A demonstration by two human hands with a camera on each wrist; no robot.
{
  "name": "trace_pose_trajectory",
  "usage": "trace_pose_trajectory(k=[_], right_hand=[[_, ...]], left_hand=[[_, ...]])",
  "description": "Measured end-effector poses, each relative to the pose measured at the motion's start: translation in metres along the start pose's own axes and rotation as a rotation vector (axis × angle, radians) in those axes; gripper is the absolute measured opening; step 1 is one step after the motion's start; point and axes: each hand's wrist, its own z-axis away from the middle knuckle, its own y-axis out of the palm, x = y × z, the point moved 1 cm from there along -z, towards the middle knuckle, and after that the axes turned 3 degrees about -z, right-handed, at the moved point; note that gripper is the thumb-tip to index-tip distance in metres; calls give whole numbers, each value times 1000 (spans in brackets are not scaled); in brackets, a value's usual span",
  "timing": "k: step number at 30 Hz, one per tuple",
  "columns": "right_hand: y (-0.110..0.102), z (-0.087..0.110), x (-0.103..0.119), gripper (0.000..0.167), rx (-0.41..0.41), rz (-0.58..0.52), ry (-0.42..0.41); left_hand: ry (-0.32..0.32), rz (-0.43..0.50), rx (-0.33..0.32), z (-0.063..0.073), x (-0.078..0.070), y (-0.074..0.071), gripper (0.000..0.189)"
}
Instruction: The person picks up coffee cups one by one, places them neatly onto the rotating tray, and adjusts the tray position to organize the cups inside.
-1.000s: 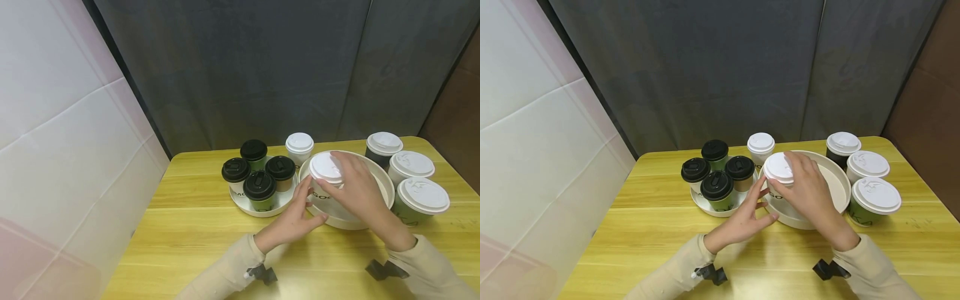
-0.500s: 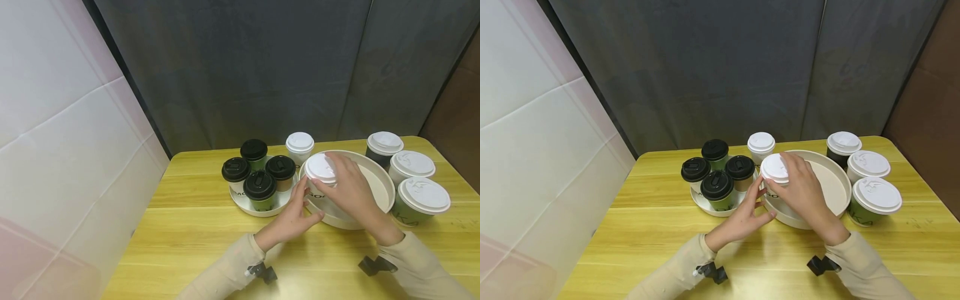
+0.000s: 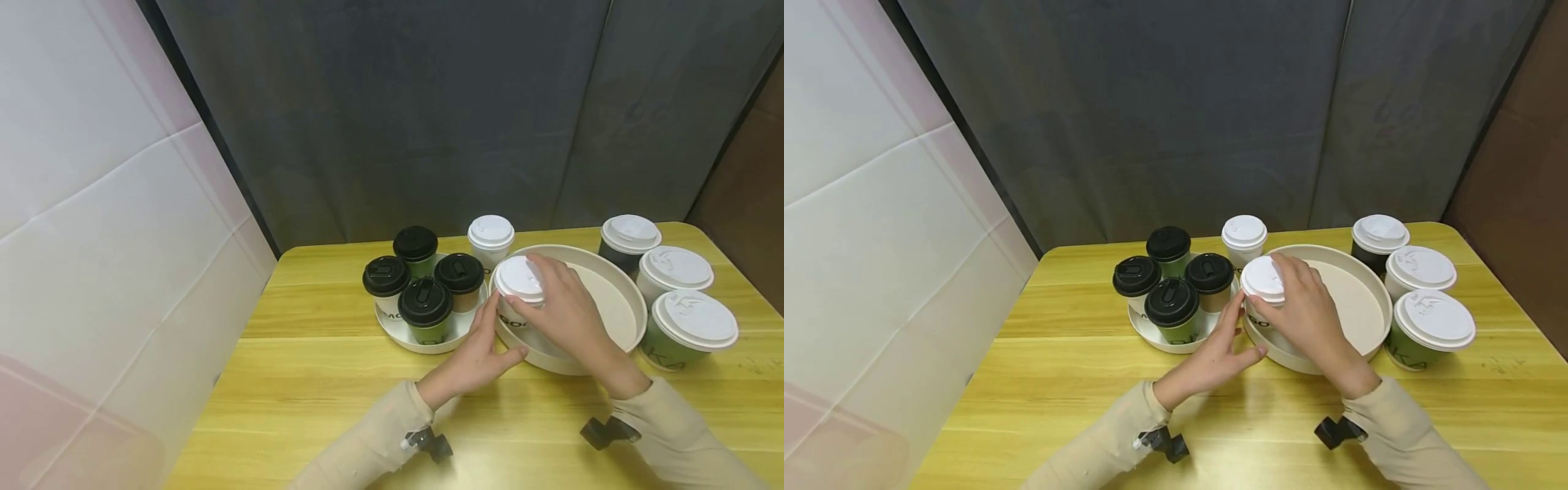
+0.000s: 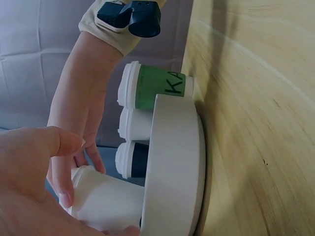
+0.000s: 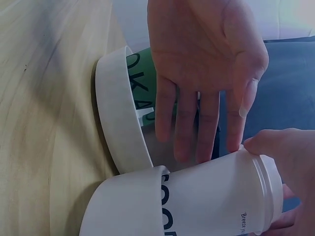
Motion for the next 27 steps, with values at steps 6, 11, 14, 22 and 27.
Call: trace_pose_trajectory(k=[6, 11, 14, 22, 27], right_hand=[[2, 0, -3, 72, 3, 0, 4], [4, 0, -4, 70, -5, -1, -8], [6, 0, -4, 70, -4, 2, -10], [8, 1, -5, 70, 16, 14, -3], [9, 2, -6, 70, 16, 25, -8]], left_hand=[[-12, -3, 6, -1, 2, 1, 96], [-14, -4, 1, -2, 2, 2, 96], [-9, 0, -2, -3, 3, 3, 97], [-16, 1, -6, -4, 5, 5, 96], [-19, -1, -3, -5, 6, 6, 96]])
